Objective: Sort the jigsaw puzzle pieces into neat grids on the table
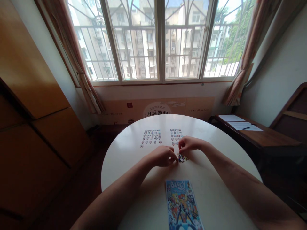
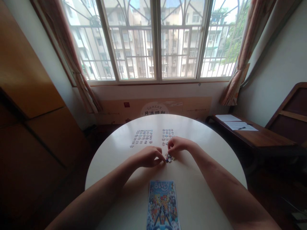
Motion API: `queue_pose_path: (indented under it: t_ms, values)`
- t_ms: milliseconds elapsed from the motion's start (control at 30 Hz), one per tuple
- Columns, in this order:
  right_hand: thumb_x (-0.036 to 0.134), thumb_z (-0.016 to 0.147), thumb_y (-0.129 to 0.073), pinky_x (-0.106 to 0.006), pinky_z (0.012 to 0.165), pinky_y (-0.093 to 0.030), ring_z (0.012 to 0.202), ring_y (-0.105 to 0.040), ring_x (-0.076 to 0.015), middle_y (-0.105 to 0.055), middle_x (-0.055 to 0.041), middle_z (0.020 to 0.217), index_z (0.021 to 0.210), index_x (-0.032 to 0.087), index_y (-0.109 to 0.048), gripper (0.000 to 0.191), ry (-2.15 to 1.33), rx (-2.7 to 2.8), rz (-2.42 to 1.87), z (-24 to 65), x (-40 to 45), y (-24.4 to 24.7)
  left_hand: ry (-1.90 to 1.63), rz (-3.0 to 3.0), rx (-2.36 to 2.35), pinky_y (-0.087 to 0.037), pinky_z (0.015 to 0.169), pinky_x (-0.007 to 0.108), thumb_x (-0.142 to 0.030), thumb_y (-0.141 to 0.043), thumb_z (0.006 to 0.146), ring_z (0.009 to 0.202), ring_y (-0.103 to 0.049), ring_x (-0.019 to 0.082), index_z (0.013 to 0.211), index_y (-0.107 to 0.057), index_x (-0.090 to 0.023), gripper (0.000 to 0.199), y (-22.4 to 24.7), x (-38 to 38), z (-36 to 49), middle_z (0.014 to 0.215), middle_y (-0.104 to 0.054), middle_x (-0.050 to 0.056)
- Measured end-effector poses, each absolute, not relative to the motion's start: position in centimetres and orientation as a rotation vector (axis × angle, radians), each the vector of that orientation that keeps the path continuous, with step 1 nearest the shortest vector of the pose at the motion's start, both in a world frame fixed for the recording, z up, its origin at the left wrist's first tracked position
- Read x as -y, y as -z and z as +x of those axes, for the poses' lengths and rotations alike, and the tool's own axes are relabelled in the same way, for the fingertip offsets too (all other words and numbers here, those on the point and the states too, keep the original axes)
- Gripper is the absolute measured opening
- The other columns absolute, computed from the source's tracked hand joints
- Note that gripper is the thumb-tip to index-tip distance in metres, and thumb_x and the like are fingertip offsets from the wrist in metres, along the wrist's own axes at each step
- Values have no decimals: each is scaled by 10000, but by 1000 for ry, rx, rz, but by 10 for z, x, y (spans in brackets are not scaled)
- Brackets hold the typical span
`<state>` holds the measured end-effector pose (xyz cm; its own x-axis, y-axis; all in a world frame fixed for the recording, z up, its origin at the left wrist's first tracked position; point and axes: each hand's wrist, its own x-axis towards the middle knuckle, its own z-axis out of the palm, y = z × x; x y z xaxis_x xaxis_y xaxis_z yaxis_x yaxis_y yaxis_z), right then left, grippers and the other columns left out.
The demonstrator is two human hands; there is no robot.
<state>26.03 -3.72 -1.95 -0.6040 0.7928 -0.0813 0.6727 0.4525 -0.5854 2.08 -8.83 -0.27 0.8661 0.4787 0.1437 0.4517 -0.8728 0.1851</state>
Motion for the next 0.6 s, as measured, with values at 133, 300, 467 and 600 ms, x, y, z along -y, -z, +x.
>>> queue_pose_path:
  t_ms: [133, 300, 467, 600]
  values:
    - [370, 682, -717, -218, 532, -356, 611, -531, -121, -648, 4, 658, 782, 176, -746, 219, -845, 2510, -1288, 265, 34, 21, -293, 2895, -721, -440, 693, 239, -190, -594, 807, 736, -617, 130, 1017, -761, -363, 319, 3, 88, 20, 936, -689, -16]
    - [362, 678, -708, -220, 522, -357, 619, -529, -131, -646, -3, 667, 774, 173, -733, 214, -807, 2495, -1353, 280, 24, 27, -296, 2917, -709, -444, 708, 250, -219, -609, 816, 745, -619, 136, 1092, -729, -395, 349, 4, 89, 19, 972, -678, -21]
    - [352, 695, -682, -234, 518, -353, 611, -529, -138, -653, -15, 682, 777, 174, -720, 199, -734, 2456, -1501, 296, 16, 33, -248, 2916, -731, -447, 714, 249, -231, -618, 821, 747, -620, 134, 1125, -715, -410, 366, 7, 89, 19, 987, -670, -19]
    - [332, 722, -659, -243, 540, -365, 634, -546, -152, -670, -36, 732, 794, 175, -712, 180, -606, 2421, -1607, 296, 17, 34, -271, 2913, -705, -443, 706, 244, -237, -625, 823, 739, -615, 127, 1093, -730, -397, 332, 10, 87, 20, 981, -668, -19]
